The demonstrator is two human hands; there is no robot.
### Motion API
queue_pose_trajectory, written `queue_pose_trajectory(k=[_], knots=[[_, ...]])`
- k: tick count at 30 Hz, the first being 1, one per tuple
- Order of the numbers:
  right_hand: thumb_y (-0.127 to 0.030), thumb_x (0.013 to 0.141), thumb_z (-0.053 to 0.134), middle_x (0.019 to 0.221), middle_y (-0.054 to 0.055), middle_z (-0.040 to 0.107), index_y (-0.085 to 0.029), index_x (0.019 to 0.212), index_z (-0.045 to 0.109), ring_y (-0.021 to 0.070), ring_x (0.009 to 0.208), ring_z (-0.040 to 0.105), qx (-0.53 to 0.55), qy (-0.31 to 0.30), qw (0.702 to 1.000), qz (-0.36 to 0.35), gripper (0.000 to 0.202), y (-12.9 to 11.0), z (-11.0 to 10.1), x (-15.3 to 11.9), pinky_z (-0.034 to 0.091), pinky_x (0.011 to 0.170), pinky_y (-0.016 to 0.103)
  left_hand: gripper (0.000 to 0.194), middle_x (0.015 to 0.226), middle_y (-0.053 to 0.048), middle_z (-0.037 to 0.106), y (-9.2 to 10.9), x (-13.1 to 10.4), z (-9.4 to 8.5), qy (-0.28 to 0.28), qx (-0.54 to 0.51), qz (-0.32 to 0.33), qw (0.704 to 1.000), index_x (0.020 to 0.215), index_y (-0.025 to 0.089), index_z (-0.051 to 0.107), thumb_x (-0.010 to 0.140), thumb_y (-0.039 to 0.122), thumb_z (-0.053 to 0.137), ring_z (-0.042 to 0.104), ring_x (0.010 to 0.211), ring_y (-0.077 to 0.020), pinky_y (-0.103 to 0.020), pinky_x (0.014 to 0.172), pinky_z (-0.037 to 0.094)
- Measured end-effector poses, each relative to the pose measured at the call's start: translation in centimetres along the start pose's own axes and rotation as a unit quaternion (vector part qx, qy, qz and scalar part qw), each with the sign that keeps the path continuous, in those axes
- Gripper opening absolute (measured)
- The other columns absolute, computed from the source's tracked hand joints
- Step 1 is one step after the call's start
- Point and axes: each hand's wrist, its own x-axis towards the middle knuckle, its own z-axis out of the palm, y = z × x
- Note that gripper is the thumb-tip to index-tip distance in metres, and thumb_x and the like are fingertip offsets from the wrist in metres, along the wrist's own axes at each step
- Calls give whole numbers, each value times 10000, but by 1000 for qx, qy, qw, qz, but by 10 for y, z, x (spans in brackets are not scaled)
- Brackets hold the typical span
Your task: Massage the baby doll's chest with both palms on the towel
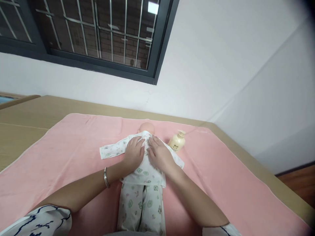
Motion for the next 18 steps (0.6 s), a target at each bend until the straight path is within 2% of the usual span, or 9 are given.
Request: queue_pose_trajectory(k=[3, 5, 6, 8, 10, 12, 14, 15, 18], knots=[[-231, 948, 378, 1375, 139, 543, -135, 1294, 555, 252, 1307, 463, -13, -12, 1000, -4, 400, -11, -11, -7, 394, 1048, 378, 343, 1245, -129, 561, 5, -2, -3, 19, -34, -7, 999, 1187, 176, 550, 898, 176, 366, 501, 1185, -262, -463, 1019, 427], [-250, 945, 399, 1112, 119, 685, -170, 1056, 668, 255, 1082, 616, -37, -66, 997, 22, 302, -19, -21, -14, 479, 859, 349, 300, 1099, -116, 608, 11, -3, -11, 17, -40, -16, 999, 1062, 178, 588, 869, 159, 360, 552, 1066, -252, -437, 933, 471], [-285, 933, 445, 978, 99, 710, -186, 949, 682, 251, 952, 654, -50, -106, 993, 32, 257, -22, -26, -17, 484, 755, 329, 269, 999, -102, 622, 16, -3, -18, -3, -33, -16, 999, 972, 187, 601, 847, 153, 366, 574, 977, -246, -420, 867, 491], [-387, 867, 590, 813, 61, 704, -205, 847, 671, 243, 774, 665, -68, -190, 979, 26, 200, -26, -33, -24, 435, 604, 297, 206, 800, -67, 609, 26, -2, -37, -91, 2, -12, 996, 786, 213, 589, 811, 167, 390, 580, 781, -229, -381, 715, 495], [-448, 762, 723, 774, 42, 693, -210, 843, 661, 242, 710, 659, -81, -252, 964, -1, 259, -27, -34, -27, 373, 532, 277, 194, 662, -39, 578, 35, -1, -59, -222, 49, -11, 974, 659, 231, 566, 811, 260, 450, 555, 630, -215, -355, 597, 465], [-410, 731, 765, 765, 39, 685, -202, 835, 657, 235, 680, 652, -97, -276, 956, -19, 256, -27, -31, -28, 323, 502, 267, 263, 566, -17, 549, 39, -3, -75, -356, 63, 18, 932, 578, 240, 554, 798, 383, 539, 534, 537, -207, -343, 534, 441], [-290, 770, 727, 745, 35, 675, -198, 802, 654, 212, 651, 637, -105, -273, 956, -35, 122, -25, -26, -29, 296, 499, 265, 270, 561, -15, 554, 37, -9, -79, -421, 78, 64, 901, 543, 240, 540, 734, 393, 654, 551, 538, -221, -346, 517, 438], [-219, 786, 690, 732, 30, 668, -199, 784, 651, 197, 636, 625, -104, -269, 957, -41, 44, -24, -24, -29, 289, 502, 264, 264, 570, -16, 554, 34, -12, -77, -426, 85, 82, 897, 531, 238, 524, 708, 341, 689, 561, 548, -229, -350, 519, 441], [-69, 786, 582, 714, 12, 649, -202, 762, 632, 160, 604, 578, -87, -265, 959, -52, 145, -19, -23, -31, 278, 506, 261, 359, 489, 12, 447, 25, -19, -64, -379, 47, 77, 921, 445, 239, 414, 685, 171, 672, 512, 475, -198, -355, 523, 437]])
